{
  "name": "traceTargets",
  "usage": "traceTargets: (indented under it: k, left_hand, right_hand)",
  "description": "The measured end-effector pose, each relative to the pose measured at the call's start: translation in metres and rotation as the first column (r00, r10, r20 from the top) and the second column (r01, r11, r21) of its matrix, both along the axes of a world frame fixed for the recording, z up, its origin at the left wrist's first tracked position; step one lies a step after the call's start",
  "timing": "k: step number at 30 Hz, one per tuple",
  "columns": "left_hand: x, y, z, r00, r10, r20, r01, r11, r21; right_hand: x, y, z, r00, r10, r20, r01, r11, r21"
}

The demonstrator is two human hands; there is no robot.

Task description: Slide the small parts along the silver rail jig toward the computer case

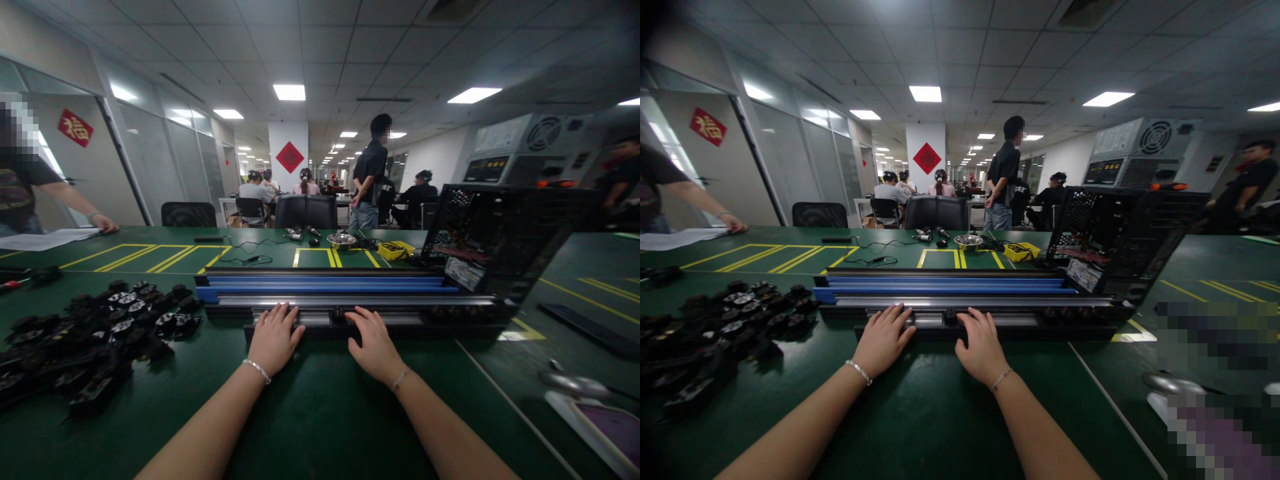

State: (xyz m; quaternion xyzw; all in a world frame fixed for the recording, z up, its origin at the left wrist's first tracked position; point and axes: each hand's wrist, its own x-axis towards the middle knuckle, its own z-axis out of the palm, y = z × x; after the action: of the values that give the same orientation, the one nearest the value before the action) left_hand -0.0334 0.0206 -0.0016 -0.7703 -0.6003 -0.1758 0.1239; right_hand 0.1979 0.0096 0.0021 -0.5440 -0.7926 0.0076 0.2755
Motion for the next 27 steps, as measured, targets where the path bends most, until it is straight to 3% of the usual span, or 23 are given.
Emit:
traceTargets:
  k: [12, 20, 27]
  left_hand:
    - [0.0, 0.001, -0.002, 0.997, -0.028, 0.072, 0.024, 0.999, 0.047]
    - [0.014, -0.008, 0.004, 0.952, -0.299, 0.063, 0.299, 0.954, 0.007]
    - [0.018, -0.011, 0.003, 0.95, -0.312, 0.014, 0.312, 0.949, -0.046]
  right_hand:
    - [-0.004, -0.002, 0.002, 0.999, 0.019, 0.033, -0.017, 0.999, -0.05]
    - [-0.006, -0.004, 0.005, 0.998, 0.028, 0.06, -0.022, 0.996, -0.09]
    - [-0.009, -0.006, 0.006, 0.996, 0.041, 0.073, -0.033, 0.994, -0.106]
